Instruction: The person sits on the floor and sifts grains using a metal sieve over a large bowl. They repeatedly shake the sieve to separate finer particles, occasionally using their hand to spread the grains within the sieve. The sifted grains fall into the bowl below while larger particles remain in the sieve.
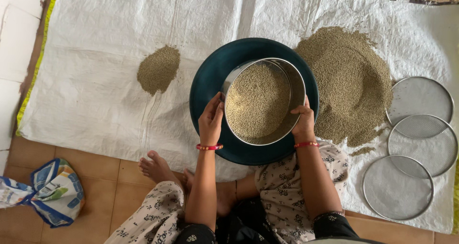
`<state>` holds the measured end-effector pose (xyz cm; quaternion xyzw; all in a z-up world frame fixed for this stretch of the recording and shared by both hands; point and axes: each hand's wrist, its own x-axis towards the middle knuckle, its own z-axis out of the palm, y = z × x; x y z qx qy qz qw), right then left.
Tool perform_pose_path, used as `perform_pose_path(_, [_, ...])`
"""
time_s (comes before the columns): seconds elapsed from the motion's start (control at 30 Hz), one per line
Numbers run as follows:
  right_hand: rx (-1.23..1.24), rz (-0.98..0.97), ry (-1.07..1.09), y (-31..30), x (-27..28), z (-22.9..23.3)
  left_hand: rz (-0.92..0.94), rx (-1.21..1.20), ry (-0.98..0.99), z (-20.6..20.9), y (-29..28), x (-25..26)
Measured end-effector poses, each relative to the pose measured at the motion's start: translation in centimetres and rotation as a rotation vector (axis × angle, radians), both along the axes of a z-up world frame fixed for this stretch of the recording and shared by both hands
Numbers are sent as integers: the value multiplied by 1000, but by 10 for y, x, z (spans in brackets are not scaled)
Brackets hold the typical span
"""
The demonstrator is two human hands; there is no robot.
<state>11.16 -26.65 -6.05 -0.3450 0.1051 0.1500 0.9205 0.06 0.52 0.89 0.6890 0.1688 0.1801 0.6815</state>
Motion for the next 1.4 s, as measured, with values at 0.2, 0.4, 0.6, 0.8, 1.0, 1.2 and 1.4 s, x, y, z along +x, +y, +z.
perform_pose_path(0.2, [-57,-5,45,3,-2,12,-4,50,-4,2,0,-1])
perform_pose_path(0.4, [-13,0,37,5,-4,17,-23,48,-23,8,0,-3])
perform_pose_path(0.6, [-15,8,11,6,-3,16,-43,15,-63,10,-1,-4])
perform_pose_path(0.8, [-20,8,0,6,-3,17,-28,34,-20,10,-1,-4])
perform_pose_path(1.0, [-20,0,15,5,-3,13,-43,46,-50,2,2,-4])
perform_pose_path(1.2, [-13,-10,-14,3,-2,4,-222,-155,4,-25,19,8])
perform_pose_path(1.4, [-67,29,-108,5,3,13,-303,-464,244,-64,11,-1])
